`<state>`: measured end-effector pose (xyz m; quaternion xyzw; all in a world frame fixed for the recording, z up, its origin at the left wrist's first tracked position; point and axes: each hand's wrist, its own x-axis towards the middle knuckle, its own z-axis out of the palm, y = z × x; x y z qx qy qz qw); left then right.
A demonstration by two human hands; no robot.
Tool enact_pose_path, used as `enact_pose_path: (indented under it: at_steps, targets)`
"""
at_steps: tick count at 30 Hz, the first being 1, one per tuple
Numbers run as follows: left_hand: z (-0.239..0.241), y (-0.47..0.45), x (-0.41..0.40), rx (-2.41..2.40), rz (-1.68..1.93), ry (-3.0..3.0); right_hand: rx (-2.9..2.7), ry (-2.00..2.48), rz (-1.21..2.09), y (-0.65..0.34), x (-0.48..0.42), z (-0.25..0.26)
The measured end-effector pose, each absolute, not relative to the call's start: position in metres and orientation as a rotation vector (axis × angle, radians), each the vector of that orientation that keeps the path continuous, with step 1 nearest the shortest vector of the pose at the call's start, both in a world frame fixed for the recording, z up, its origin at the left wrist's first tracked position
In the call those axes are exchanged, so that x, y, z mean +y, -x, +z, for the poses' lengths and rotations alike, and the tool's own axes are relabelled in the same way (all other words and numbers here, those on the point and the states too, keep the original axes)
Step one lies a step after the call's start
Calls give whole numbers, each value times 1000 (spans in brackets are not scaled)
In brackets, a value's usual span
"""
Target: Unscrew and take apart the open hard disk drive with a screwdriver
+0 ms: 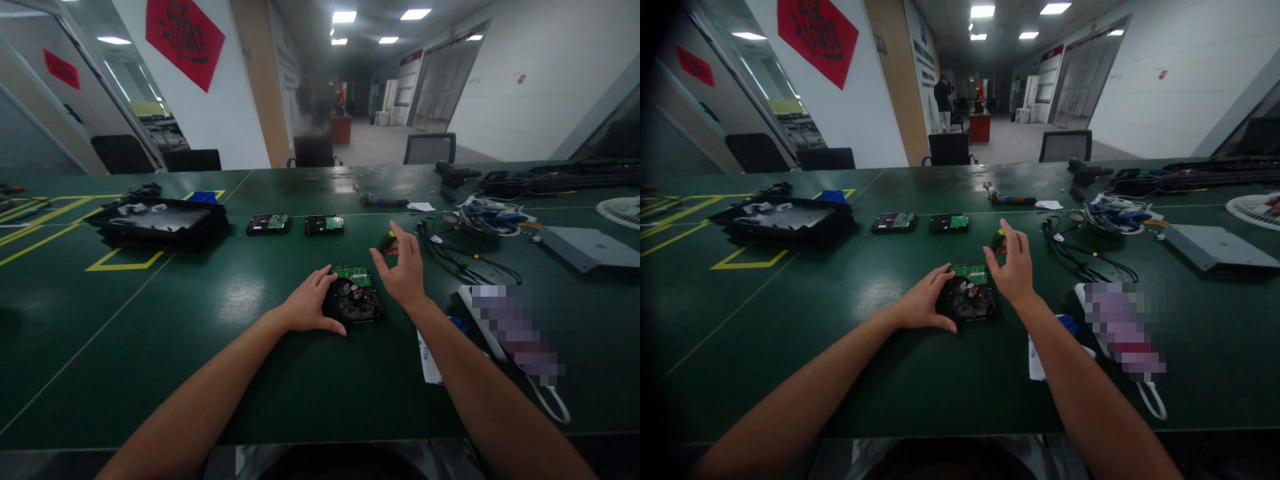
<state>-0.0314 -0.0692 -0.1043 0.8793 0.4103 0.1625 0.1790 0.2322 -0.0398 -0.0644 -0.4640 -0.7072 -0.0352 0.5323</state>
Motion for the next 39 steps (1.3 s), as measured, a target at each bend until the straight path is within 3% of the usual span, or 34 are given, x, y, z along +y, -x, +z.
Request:
enact_pose_path:
  at_steps: [39]
  targets:
    - [-104, 31, -69, 1135, 492, -2490, -1655, 1073, -55, -231, -35, -71]
